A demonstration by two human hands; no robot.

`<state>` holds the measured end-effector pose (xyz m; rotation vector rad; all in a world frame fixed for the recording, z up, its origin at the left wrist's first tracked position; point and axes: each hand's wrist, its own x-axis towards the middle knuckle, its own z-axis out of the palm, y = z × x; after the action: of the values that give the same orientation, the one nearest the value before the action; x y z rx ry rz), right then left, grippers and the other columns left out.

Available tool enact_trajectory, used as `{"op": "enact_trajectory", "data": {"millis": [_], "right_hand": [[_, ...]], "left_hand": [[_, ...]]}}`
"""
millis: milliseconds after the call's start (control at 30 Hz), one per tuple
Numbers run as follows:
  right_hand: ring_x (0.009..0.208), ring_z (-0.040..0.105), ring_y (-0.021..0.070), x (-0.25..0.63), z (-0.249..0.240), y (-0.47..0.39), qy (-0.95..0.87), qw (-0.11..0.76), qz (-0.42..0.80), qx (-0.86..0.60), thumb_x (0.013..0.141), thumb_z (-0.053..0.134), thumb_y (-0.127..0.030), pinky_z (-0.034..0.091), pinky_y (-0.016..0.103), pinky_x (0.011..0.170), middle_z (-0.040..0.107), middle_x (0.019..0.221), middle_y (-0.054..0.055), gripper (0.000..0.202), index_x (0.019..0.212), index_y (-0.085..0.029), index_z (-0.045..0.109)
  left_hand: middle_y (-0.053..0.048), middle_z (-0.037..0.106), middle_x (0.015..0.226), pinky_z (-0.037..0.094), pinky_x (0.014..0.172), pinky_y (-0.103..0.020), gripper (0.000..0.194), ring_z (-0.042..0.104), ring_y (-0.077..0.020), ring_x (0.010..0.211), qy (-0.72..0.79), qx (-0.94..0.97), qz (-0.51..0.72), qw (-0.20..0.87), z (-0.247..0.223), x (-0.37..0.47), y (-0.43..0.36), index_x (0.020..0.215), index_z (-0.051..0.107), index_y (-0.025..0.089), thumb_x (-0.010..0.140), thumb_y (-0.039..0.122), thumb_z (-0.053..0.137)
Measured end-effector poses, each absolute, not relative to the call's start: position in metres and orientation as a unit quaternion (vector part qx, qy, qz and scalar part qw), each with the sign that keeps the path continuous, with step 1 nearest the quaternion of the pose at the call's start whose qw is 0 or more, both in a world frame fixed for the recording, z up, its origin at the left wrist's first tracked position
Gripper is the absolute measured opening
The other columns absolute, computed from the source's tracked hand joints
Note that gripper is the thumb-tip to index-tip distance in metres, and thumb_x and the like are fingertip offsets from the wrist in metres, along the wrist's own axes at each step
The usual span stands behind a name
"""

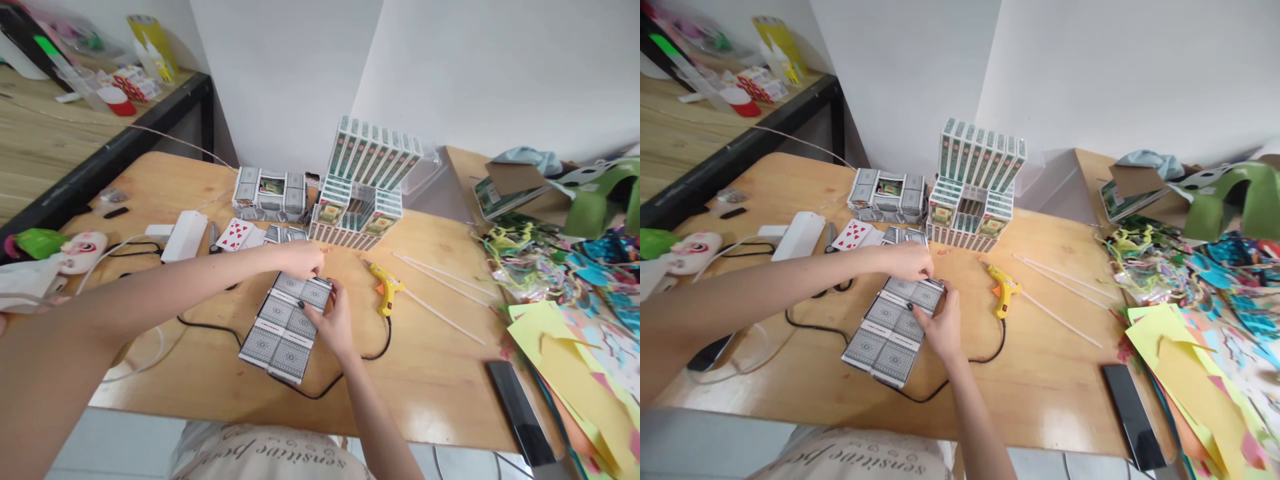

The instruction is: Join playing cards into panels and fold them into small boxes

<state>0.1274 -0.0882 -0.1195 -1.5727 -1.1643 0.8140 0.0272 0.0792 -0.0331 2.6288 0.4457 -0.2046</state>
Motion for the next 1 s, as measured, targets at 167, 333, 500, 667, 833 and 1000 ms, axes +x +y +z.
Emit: {"op": "enact_trajectory", "data": {"millis": [167, 333, 500, 667, 833, 1000], "right_hand": [[0.112, 0.053, 0.0246, 0.133, -0.116, -0.084, -0.516, 0.485, 0.316, -0.632, 0.071, 0.074, -0.033, 0.043, 0.043, 0.099, 0.054, 0.116, 0.009, 0.059, 0.123, -0.021, 0.048], [0.102, 0.055, 0.0226, 0.133, -0.118, -0.082, -0.514, 0.492, 0.336, -0.617, 0.071, 0.076, -0.035, 0.047, 0.040, 0.092, 0.057, 0.107, 0.006, 0.050, 0.114, -0.022, 0.052], [0.100, 0.057, 0.0216, 0.131, -0.124, -0.082, -0.484, 0.505, 0.363, -0.616, 0.069, 0.077, -0.036, 0.048, 0.038, 0.090, 0.059, 0.107, 0.005, 0.054, 0.113, -0.021, 0.051], [0.099, 0.057, 0.0218, 0.132, -0.122, -0.080, -0.494, 0.494, 0.351, -0.623, 0.069, 0.077, -0.034, 0.047, 0.038, 0.090, 0.059, 0.105, 0.005, 0.051, 0.111, -0.021, 0.052], [0.096, 0.057, 0.0215, 0.133, -0.117, -0.077, -0.514, 0.485, 0.328, -0.627, 0.070, 0.074, -0.031, 0.048, 0.038, 0.087, 0.058, 0.101, 0.004, 0.044, 0.108, -0.022, 0.055], [0.097, 0.057, 0.0210, 0.133, -0.115, -0.076, -0.510, 0.475, 0.352, -0.625, 0.069, 0.074, -0.029, 0.048, 0.037, 0.088, 0.059, 0.101, 0.004, 0.043, 0.106, -0.021, 0.053]], "left_hand": [[-0.002, 0.074, 0.093, 0.044, 0.075, -0.026, 0.026, 0.066, -0.0195, 0.087, 0.174, 0.956, -0.035, 0.234, -0.038, 0.003, 0.063, 0.096, 0.073, 0.026, 0.076, 0.021, 0.057], [-0.007, 0.067, 0.115, 0.040, 0.098, -0.033, 0.037, 0.059, -0.0236, 0.111, 0.225, 0.903, 0.067, 0.360, -0.062, -0.020, 0.054, 0.109, 0.068, 0.021, 0.073, 0.025, 0.068], [-0.007, 0.071, 0.106, 0.046, 0.091, -0.030, 0.032, 0.064, -0.0211, 0.101, 0.262, 0.857, 0.092, 0.435, -0.080, -0.019, 0.058, 0.100, 0.070, 0.017, 0.069, 0.019, 0.073], [-0.004, 0.073, 0.096, 0.047, 0.091, -0.029, 0.024, 0.065, -0.0203, 0.101, 0.267, 0.837, 0.101, 0.468, -0.082, -0.013, 0.059, 0.090, 0.072, 0.017, 0.067, 0.012, 0.071], [-0.003, 0.074, 0.087, 0.048, 0.088, -0.029, 0.014, 0.064, -0.0219, 0.105, 0.290, 0.821, 0.107, 0.480, -0.086, -0.008, 0.059, 0.077, 0.071, 0.017, 0.065, 0.010, 0.069], [-0.002, 0.074, 0.081, 0.049, 0.084, -0.027, 0.007, 0.067, -0.0199, 0.094, 0.298, 0.819, 0.110, 0.477, -0.094, -0.003, 0.060, 0.073, 0.071, 0.017, 0.068, 0.015, 0.068]]}}
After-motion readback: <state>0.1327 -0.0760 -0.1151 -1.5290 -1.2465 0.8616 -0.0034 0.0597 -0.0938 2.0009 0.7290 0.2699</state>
